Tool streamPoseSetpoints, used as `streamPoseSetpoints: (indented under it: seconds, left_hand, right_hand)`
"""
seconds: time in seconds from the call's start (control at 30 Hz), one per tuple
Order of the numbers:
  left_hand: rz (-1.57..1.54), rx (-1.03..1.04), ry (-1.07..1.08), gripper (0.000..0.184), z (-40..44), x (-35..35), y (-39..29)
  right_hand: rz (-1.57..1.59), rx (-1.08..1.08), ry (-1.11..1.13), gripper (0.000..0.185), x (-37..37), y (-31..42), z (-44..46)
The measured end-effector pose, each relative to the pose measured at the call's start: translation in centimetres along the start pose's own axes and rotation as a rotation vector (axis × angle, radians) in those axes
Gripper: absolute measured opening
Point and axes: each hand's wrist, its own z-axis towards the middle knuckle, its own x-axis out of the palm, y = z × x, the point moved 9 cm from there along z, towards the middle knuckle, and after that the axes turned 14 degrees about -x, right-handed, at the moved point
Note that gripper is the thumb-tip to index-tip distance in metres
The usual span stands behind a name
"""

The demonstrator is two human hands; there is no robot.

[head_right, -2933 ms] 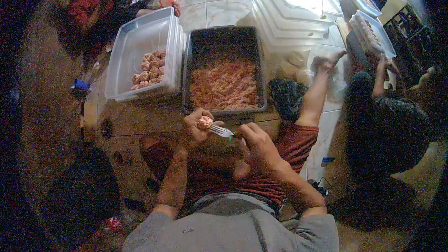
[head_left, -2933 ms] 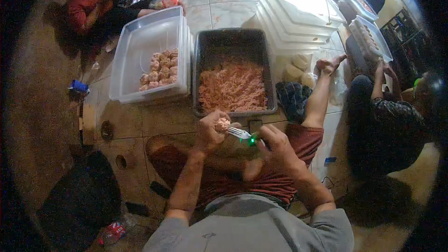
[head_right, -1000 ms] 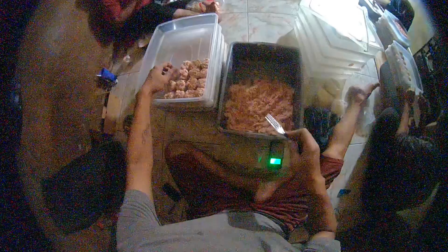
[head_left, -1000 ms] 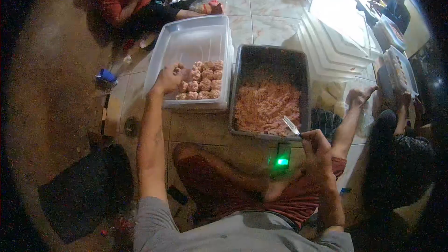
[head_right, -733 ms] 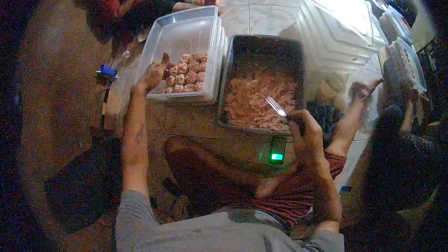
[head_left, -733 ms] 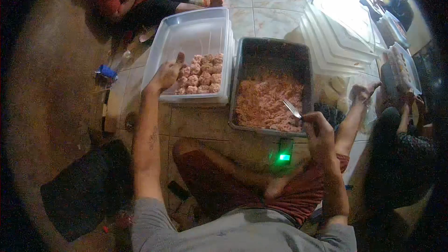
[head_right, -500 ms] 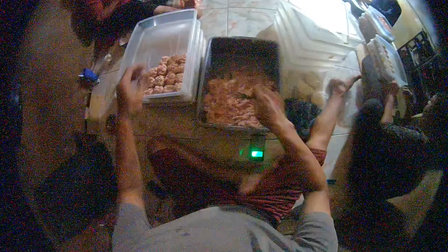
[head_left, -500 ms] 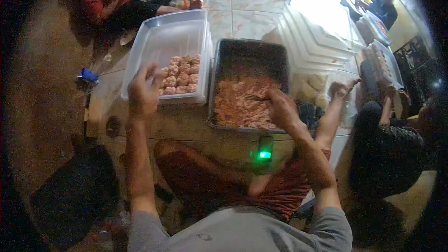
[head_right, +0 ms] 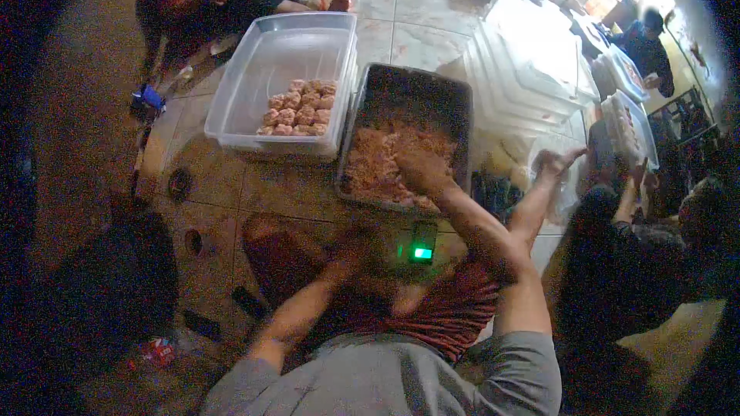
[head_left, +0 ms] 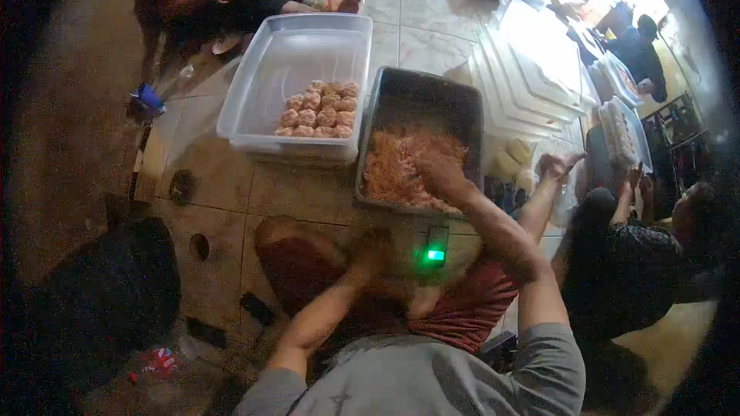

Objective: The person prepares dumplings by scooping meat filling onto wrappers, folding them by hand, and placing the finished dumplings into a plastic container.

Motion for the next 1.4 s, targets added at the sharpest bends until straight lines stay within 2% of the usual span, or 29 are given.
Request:
streamPoseSetpoints:
  seconds: [0.03,0.1,0.17,0.2,0.27,0.3,0.37,0.53,0.6,0.67,0.7,0.73,0.8,0.83,0.9,0.93,0.97,1.03,1.1,1.13,1.2,1.23,1.27,1.33,1.37,1.4]
  left_hand:
    - [-0.002,0.004,0.005,0.026,0.2,0.1,0.0]
    - [-0.005,0.006,0.006,0.026,0.6,0.5,-0.2]
    - [-0.009,0.012,-0.003,0.026,0.9,0.5,-0.2]
    - [-0.014,0.018,-0.002,0.026,1.2,0.5,-0.3]
    - [-0.024,0.016,-0.005,0.026,1.3,0.6,-0.2]
    - [-0.032,0.021,-0.003,0.026,1.5,0.6,-0.1]
    - [-0.033,0.023,0.002,0.026,1.6,0.7,0.0]
    - [-0.174,0.059,0.006,0.026,0.5,-1.0,0.1]
    - [-0.378,0.08,-0.068,0.026,-1.2,-3.3,0.4]
    - [-0.853,0.086,-0.078,0.026,-2.5,-5.3,1.3]
    - [-1.285,0.104,0.002,0.023,-2.8,-6.0,1.9]
    - [-1.279,0.106,0.001,0.023,-3.1,-7.4,1.4]
    - [-1.73,0.162,0.114,0.024,-3.4,-10.2,0.4]
    - [-1.865,0.057,0.309,0.024,-3.5,-10.0,-0.3]
    - [-1.79,0.106,0.369,0.025,-2.1,-9.4,-0.1]
    - [-1.718,0.153,0.417,0.027,-1.7,-9.1,-0.5]
    - [-1.397,0.059,0.258,0.03,-2.2,-8.0,0.3]
    - [-1.402,0.013,0.233,0.03,-1.8,-5.1,2.0]
    - [-1.478,-0.023,0.182,0.033,-1.8,-2.6,3.2]
    - [-1.542,0.0,0.173,0.034,-2.2,-2.8,2.7]
    - [-1.778,-0.254,0.535,0.041,-2.6,-0.1,0.9]
    - [-1.775,-0.26,0.538,0.041,-2.4,0.6,0.8]
    - [-1.763,-0.311,0.576,0.043,-2.0,2.0,0.8]
    - [-1.746,-0.362,0.612,0.045,-1.9,2.0,-0.2]
    - [-1.854,-0.288,0.682,0.054,-1.7,0.7,-1.9]
    - [-1.961,-0.208,0.752,0.063,-1.6,-0.8,-3.6]
  right_hand:
    - [0.228,0.254,0.093,0.027,-2.4,-0.2,1.2]
    - [0.464,0.512,0.192,0.031,-2.4,0.5,0.9]
    - [0.274,0.312,0.255,0.027,-1.7,2.0,1.2]
    - [0.267,0.311,0.261,0.027,-1.3,1.1,1.0]
    - [0.475,0.158,0.159,0.024,-1.3,1.0,0.5]
    - [0.355,0.306,0.219,0.027,-2.4,0.6,0.3]
    - [0.358,0.293,0.149,0.024,0.3,0.2,-0.4]
    - [0.48,0.281,-0.015,0.02,-0.6,1.1,-1.1]
    - [0.568,0.293,-0.005,0.021,-4.7,1.7,-1.3]
    - [0.655,0.378,0.005,0.021,-8.4,2.7,-1.5]
    - [0.739,0.454,0.018,0.02,-8.9,2.8,-1.9]
    - [0.74,0.455,0.01,0.02,-8.5,2.8,-2.5]
    - [0.761,0.424,-0.16,0.022,-8.1,2.2,-4.0]
    - [0.759,0.432,-0.165,0.022,-7.9,2.0,-4.6]
    - [0.471,0.39,-0.236,0.017,-9.5,1.3,-6.0]
    - [0.466,0.406,-0.24,0.017,-9.9,0.9,-7.0]
    - [0.342,0.372,-0.186,0.016,-10.6,0.6,-7.7]
    - [0.217,0.354,-0.127,0.015,-10.3,-0.2,-8.9]
    - [0.338,0.386,0.255,0.016,-4.1,-0.7,-10.3]
    - [0.342,0.396,0.255,0.016,-4.4,0.3,-10.2]
    - [0.098,0.161,0.12,0.017,-6.9,4.0,-8.5]
    - [0.23,0.211,0.005,0.016,-7.3,3.5,-8.8]
    - [0.234,0.212,0.004,0.016,-7.5,3.6,-8.8]
    - [0.473,0.445,0.079,0.016,-6.2,2.6,-10.0]
    - [0.476,0.446,0.075,0.016,-6.0,2.7,-10.2]
    - [0.678,0.562,-0.004,0.015,-5.1,2.2,-11.1]
